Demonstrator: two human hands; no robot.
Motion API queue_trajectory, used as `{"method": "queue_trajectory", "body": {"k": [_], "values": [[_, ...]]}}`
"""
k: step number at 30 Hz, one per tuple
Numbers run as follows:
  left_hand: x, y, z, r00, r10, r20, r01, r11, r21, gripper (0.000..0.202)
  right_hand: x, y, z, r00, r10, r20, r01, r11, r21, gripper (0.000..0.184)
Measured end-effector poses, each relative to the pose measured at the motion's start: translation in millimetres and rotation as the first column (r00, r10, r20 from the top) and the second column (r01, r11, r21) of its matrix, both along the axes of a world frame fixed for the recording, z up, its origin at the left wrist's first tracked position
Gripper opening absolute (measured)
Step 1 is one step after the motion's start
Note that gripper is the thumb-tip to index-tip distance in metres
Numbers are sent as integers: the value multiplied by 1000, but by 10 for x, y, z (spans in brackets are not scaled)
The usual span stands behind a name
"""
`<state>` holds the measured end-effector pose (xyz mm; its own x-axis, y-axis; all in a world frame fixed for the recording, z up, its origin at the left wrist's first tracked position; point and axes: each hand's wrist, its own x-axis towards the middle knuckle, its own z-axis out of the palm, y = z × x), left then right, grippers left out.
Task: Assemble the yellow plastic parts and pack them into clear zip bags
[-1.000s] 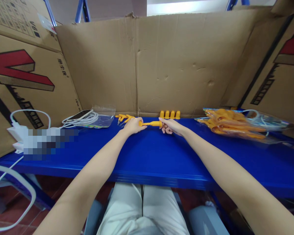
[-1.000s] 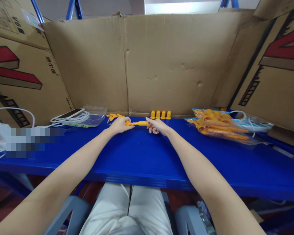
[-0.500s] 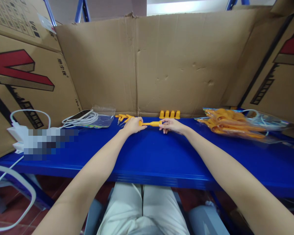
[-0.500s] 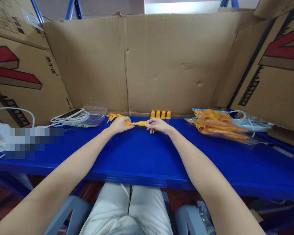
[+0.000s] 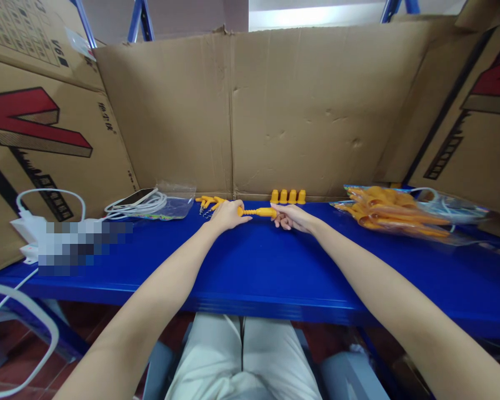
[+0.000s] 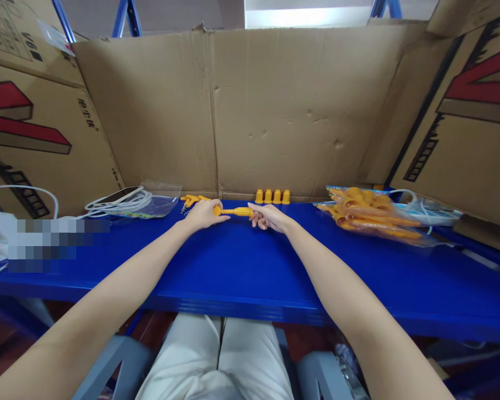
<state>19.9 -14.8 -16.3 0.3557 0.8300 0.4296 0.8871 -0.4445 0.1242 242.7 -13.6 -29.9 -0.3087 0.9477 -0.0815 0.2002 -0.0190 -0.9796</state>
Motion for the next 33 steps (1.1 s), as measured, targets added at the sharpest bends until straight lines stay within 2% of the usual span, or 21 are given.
{"method": "queue_trajectory", "body": {"k": [9, 12, 16, 20, 26, 33], "values": [[0, 12, 7, 1000, -1, 27, 1, 1000, -4, 32, -16, 8, 44, 1000, 4, -15, -7, 988, -153, 44], [-9, 31, 5, 999, -4, 42, 5, 1000, -17, 33, 14, -8, 56, 998, 38, -50, -44, 990, -134, 40], [-15, 36, 1, 997, -12, 76, 15, 999, -41, 32, 54, -30, 56, 991, 69, -112, -73, 997, -36, 19], [-14, 16, 6, 996, -10, 88, 14, 999, -47, 32, 59, -27, 37, 992, 67, -107, -65, 998, 20, 14], [-15, 5, 9, 998, 20, 57, -17, 999, -47, 34, -10, -24, 7, 993, 12, -116, -7, 999, 42, 22], [-16, 30, -8, 999, 36, 27, -35, 999, -16, 36, -109, -49, 38, 988, -72, -134, 71, 997, -11, 30]]}}
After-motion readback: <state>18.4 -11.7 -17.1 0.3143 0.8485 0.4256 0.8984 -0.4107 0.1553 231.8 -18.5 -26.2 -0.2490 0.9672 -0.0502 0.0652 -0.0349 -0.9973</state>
